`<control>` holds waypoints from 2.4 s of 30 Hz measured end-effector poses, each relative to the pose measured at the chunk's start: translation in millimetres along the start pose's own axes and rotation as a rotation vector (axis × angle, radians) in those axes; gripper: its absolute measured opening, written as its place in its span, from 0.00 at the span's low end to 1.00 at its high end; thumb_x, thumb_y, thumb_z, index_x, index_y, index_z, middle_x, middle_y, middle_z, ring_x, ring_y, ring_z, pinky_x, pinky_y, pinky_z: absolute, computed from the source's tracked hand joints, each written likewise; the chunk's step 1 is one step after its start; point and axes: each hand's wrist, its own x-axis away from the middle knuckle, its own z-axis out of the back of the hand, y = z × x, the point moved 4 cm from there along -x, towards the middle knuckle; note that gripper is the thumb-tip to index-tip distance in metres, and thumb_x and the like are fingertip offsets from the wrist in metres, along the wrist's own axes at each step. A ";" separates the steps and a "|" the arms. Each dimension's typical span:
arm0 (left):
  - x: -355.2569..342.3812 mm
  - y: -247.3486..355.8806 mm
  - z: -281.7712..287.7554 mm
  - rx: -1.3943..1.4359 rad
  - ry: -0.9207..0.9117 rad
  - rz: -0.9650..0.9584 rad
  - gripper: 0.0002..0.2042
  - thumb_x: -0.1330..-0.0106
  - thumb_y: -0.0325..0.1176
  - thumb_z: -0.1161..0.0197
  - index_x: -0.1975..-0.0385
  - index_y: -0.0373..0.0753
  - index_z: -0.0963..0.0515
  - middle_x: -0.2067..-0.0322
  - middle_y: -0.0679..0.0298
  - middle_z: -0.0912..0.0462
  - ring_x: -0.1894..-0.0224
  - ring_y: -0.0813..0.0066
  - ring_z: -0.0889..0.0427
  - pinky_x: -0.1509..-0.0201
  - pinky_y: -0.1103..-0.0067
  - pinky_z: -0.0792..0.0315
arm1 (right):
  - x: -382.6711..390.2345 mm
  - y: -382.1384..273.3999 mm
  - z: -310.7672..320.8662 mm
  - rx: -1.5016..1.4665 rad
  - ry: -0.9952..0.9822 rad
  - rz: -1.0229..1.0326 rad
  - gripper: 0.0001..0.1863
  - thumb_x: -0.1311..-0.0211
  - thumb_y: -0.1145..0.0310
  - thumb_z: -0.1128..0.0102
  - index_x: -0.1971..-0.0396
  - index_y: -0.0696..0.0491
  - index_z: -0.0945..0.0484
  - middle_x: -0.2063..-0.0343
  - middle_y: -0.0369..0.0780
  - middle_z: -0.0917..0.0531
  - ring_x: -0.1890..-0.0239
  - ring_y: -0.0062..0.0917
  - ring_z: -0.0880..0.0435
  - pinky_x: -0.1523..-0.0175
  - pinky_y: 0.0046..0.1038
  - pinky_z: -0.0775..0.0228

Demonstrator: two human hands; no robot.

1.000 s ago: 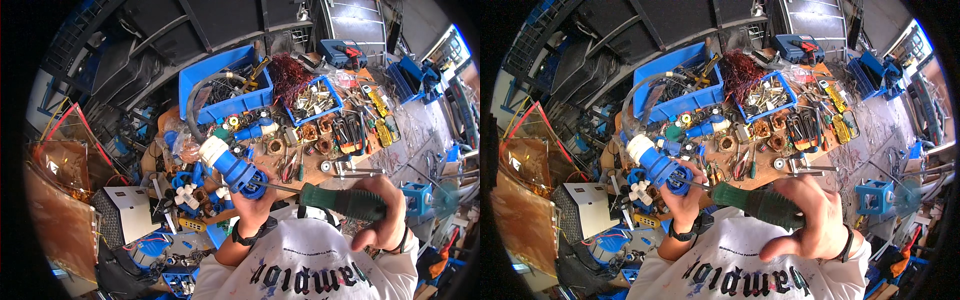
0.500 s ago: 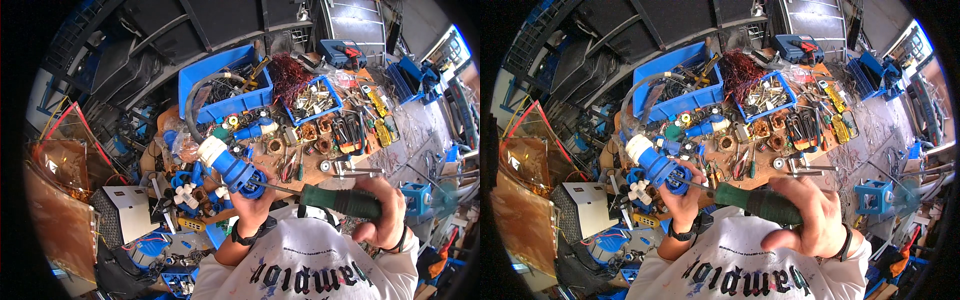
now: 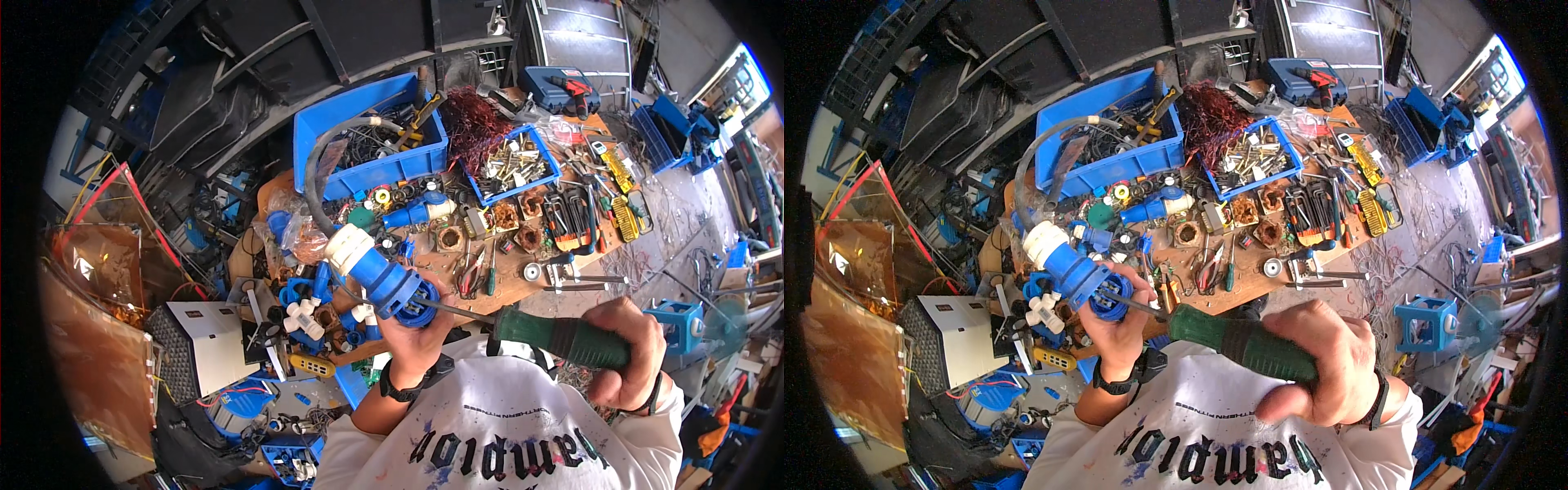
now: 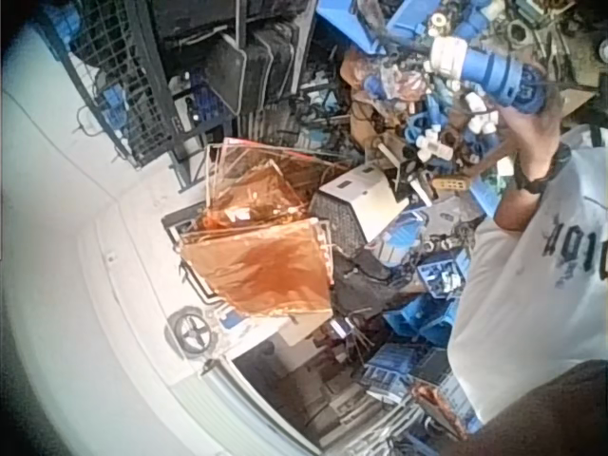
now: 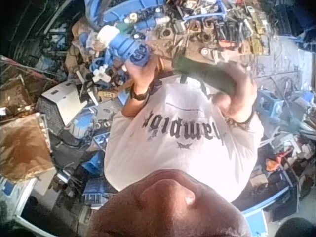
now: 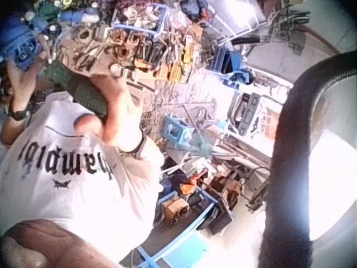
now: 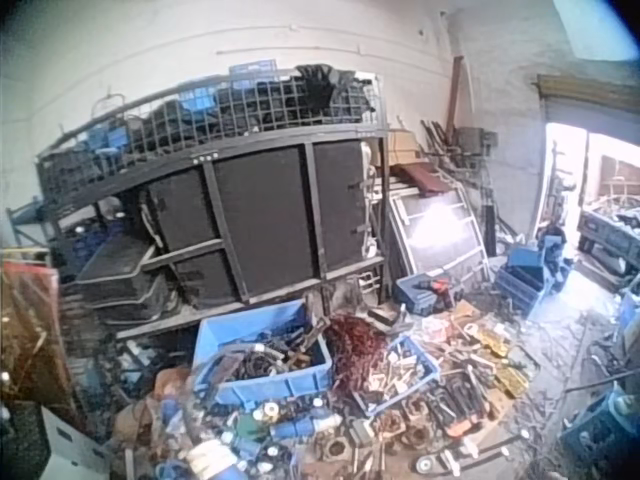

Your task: The person holds a blue industrial electrical connector with a cable and uses a green-handled screwdriver to tighten the internal screws. The person rotates the connector to access different screw points while working in a cluttered workshop environment.

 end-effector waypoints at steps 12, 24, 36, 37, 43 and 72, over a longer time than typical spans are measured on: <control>4.3 1.5 1.3 -0.015 0.002 0.033 0.24 0.49 0.15 0.35 0.53 0.35 0.36 0.66 0.61 0.24 0.66 0.76 0.23 0.60 0.79 0.27 | 1.4 -0.6 -6.8 -0.145 0.073 0.032 0.21 0.56 0.55 0.27 0.68 0.53 0.23 0.63 0.45 0.20 0.70 0.31 0.19 0.72 0.27 0.27; 8.1 0.3 5.0 -0.048 0.007 0.023 0.23 0.49 0.14 0.36 0.53 0.34 0.35 0.67 0.61 0.24 0.66 0.76 0.24 0.59 0.79 0.28 | -8.6 -17.0 -7.8 -0.007 0.063 0.257 0.29 0.61 0.64 0.22 0.56 0.51 0.26 0.54 0.50 0.25 0.62 0.37 0.19 0.63 0.29 0.24; 5.7 2.0 0.1 -0.003 -0.006 0.025 0.21 0.49 0.15 0.35 0.57 0.34 0.33 0.68 0.62 0.24 0.67 0.77 0.23 0.61 0.81 0.28 | -5.5 -12.3 -11.5 -0.154 0.182 0.380 0.13 0.55 0.70 0.29 0.66 0.49 0.20 0.58 0.47 0.24 0.59 0.38 0.21 0.58 0.35 0.26; 5.4 2.6 -0.5 -0.002 0.002 0.028 0.20 0.49 0.15 0.35 0.57 0.34 0.33 0.68 0.62 0.24 0.67 0.77 0.23 0.61 0.81 0.28 | -6.6 -10.5 -10.8 -0.135 0.189 0.309 0.16 0.54 0.65 0.29 0.64 0.51 0.21 0.59 0.47 0.23 0.61 0.38 0.21 0.58 0.35 0.26; 5.6 2.9 0.7 -0.043 0.002 0.013 0.18 0.49 0.15 0.35 0.59 0.34 0.32 0.69 0.63 0.24 0.67 0.78 0.24 0.60 0.81 0.28 | -8.5 -14.3 3.3 0.204 -0.006 -0.011 0.29 0.51 0.49 0.31 0.59 0.58 0.26 0.67 0.45 0.20 0.67 0.35 0.18 0.67 0.31 0.26; 9.6 0.8 1.8 -0.043 -0.026 -0.006 0.26 0.50 0.14 0.35 0.50 0.35 0.36 0.67 0.60 0.24 0.67 0.76 0.24 0.61 0.79 0.28 | 5.2 -5.9 4.1 0.049 -0.037 -0.045 0.23 0.55 0.60 0.25 0.61 0.53 0.25 0.64 0.45 0.21 0.66 0.35 0.19 0.66 0.29 0.26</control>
